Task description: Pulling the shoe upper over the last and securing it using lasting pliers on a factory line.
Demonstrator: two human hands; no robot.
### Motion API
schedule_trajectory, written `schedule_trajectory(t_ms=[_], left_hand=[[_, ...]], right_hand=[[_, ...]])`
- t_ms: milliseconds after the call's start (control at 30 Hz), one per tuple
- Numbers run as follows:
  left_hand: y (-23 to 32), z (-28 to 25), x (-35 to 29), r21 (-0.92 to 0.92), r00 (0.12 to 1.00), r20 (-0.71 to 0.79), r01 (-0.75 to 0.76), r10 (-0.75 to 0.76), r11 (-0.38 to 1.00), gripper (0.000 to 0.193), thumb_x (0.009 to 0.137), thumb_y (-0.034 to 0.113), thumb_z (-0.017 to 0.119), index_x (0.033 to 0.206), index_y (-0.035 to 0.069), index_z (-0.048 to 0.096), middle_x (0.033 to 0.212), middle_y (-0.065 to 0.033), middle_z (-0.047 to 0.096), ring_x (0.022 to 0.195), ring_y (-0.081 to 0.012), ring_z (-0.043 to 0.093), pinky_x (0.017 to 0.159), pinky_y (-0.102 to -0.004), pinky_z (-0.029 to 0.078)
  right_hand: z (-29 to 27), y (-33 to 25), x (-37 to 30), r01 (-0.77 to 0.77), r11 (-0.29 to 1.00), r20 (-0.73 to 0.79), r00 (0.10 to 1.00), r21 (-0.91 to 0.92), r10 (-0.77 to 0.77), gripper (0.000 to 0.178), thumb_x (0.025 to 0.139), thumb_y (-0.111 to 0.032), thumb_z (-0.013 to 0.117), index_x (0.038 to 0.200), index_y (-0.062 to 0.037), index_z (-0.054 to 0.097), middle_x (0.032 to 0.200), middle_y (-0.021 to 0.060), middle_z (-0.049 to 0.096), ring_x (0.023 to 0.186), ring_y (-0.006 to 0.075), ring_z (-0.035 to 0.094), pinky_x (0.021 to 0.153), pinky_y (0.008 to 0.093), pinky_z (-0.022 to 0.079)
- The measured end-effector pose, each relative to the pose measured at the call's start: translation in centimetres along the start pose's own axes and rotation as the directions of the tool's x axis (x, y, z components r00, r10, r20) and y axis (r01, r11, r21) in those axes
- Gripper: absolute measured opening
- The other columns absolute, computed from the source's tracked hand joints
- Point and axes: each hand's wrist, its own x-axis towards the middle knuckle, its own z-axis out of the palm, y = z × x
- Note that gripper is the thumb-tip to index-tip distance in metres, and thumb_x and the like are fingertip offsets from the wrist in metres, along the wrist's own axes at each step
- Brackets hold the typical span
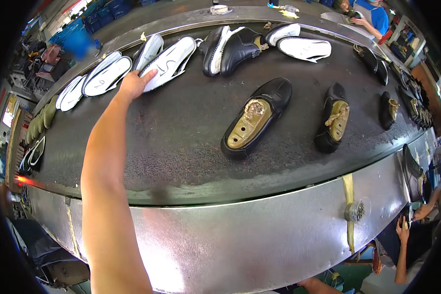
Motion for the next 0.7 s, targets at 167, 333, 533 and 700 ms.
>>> schedule_trajectory(t_ms=[167, 333, 533, 700], left_hand=[[0.9, -3.6, -9.5, 0.121, 0.999, 0.037, -0.009, 0.005, 0.993, 0.087, 0.082, 0.071, 0.064, 0.112, -0.012, 0.066, 0.104, -0.0307, 0.069, 0.101, -0.0395, 0.068, 0.091, -0.0437, 0.051], [-0.8, -11.0, -25.1, 0.058, 0.987, 0.159, 0.007, -0.016, 0.998, 0.072, 0.084, 0.062, 0.068, 0.096, -0.009, 0.069, 0.086, -0.0278, 0.07, 0.084, -0.0367, 0.071, 0.077, -0.045, 0.053], [-4.9, -20.7, -42.7, 0.017, 0.984, 0.159, 0.077, -0.079, 0.997, 0.062, 0.087, 0.053, 0.07, 0.089, -0.009, 0.067, 0.071, -0.0179, 0.065, 0.063, -0.0254, 0.06, 0.065, -0.0416, 0.051], [-6.8, -21.5, -55.7, -0.081, 0.987, 0.155, -0.015, 0.028, 0.997, 0.049, 0.088, 0.035, 0.074, 0.107, -0.009, 0.066, 0.127, -0.0337, 0.053, 0.116, -0.0392, 0.055, 0.098, -0.0444, 0.043]], right_hand=[[13.1, 2.4, 4.9, 0.018, 0.998, 0.049, 0.999, 0.064, -0.021, 0.041, 0.107, -0.03, 0.032, 0.125, -0.001, 0.056, 0.104, 0.0202, 0.071, 0.081, 0.0244, 0.072, 0.049, 0.027, 0.048], [15.3, -3.4, -2.6, 0.159, 0.958, 0.168, 0.965, 0.239, -0.202, 0.061, 0.108, -0.044, 0.027, 0.114, 0.0094, 0.056, 0.097, 0.0211, 0.071, 0.079, 0.0263, 0.072, 0.046, 0.0251, 0.046], [17.7, 4.1, -1.8, 0.146, 0.967, 0.101, 0.98, 0.208, -0.17, 0.057, 0.109, -0.042, 0.028, 0.114, 0.0062, 0.057, 0.096, 0.0201, 0.071, 0.079, 0.0259, 0.073, 0.046, 0.0247, 0.045], [18.6, 9.2, -3.8, 0.216, 0.946, 0.145, 0.956, 0.242, -0.255, 0.059, 0.107, -0.047, 0.031, 0.112, 0.0048, 0.058, 0.092, 0.0185, 0.071, 0.076, 0.026, 0.073, 0.046, 0.0244, 0.044]])
